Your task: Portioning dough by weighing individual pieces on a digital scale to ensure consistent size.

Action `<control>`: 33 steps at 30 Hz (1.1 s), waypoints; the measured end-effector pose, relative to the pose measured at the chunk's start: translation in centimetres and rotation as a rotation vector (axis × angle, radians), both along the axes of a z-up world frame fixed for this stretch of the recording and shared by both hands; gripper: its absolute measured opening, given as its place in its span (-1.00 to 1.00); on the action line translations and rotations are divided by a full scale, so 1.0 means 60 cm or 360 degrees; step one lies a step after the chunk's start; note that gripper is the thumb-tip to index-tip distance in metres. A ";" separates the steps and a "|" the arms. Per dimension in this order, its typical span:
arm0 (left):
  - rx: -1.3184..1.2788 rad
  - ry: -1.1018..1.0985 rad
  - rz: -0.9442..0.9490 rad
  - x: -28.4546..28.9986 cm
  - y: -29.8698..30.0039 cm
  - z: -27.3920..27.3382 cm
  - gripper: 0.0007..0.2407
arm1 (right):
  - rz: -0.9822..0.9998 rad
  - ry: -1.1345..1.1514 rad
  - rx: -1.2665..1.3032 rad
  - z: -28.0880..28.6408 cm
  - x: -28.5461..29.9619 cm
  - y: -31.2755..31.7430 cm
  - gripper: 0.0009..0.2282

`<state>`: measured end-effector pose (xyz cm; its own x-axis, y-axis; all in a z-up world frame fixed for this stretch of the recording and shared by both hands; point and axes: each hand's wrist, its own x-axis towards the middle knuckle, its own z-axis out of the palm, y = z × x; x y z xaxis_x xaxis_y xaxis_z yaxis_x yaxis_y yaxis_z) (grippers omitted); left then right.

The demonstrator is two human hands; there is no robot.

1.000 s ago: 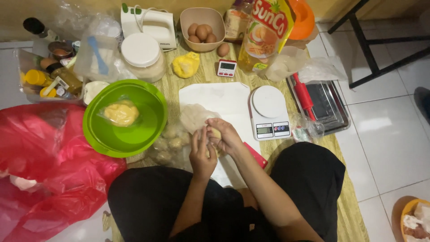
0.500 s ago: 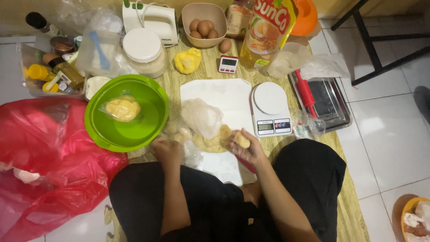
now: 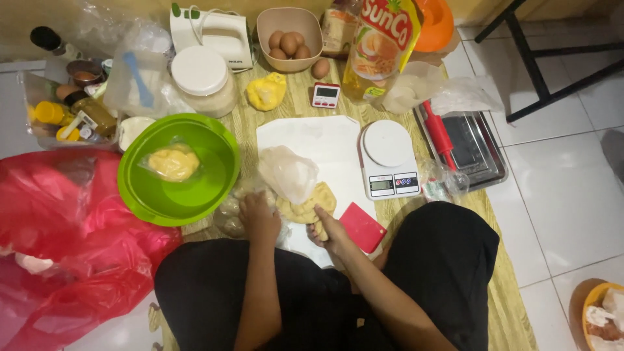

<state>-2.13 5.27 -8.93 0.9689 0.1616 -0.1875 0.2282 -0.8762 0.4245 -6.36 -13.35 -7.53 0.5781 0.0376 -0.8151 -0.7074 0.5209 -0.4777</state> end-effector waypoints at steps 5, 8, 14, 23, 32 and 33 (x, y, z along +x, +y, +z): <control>0.0137 -0.0180 -0.0106 0.007 0.009 -0.022 -0.70 | -0.0093 -0.0024 -0.0410 -0.051 0.017 -0.013 -0.59; 0.0130 -0.0400 -0.0131 0.010 0.006 -0.002 -0.92 | -0.0117 -0.0087 -0.0551 -0.025 0.008 -0.007 -0.63; 0.0167 -0.0323 -0.0093 0.008 0.000 0.011 -0.72 | -0.0054 -0.0109 -0.0630 0.000 0.018 -0.009 -0.57; 0.0118 -0.0220 -0.0211 0.024 0.000 0.011 -0.76 | 0.0611 -0.0589 -0.1788 0.034 0.058 -0.042 -0.72; -0.0149 -0.0010 -0.0286 0.022 -0.023 0.068 -0.78 | 0.0005 -0.0590 -0.1374 0.001 0.087 -0.194 -0.64; -0.0043 -0.0137 -0.0280 0.020 -0.033 0.091 -0.78 | -0.0048 -0.0568 -0.0985 0.022 0.074 -0.204 -0.63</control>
<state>-0.95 3.32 -3.48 0.9944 -0.0157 -0.1049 0.0345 -0.8873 0.4598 -1.93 -25.56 -6.21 0.8070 -0.3911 -0.4426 -0.4423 0.0965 -0.8917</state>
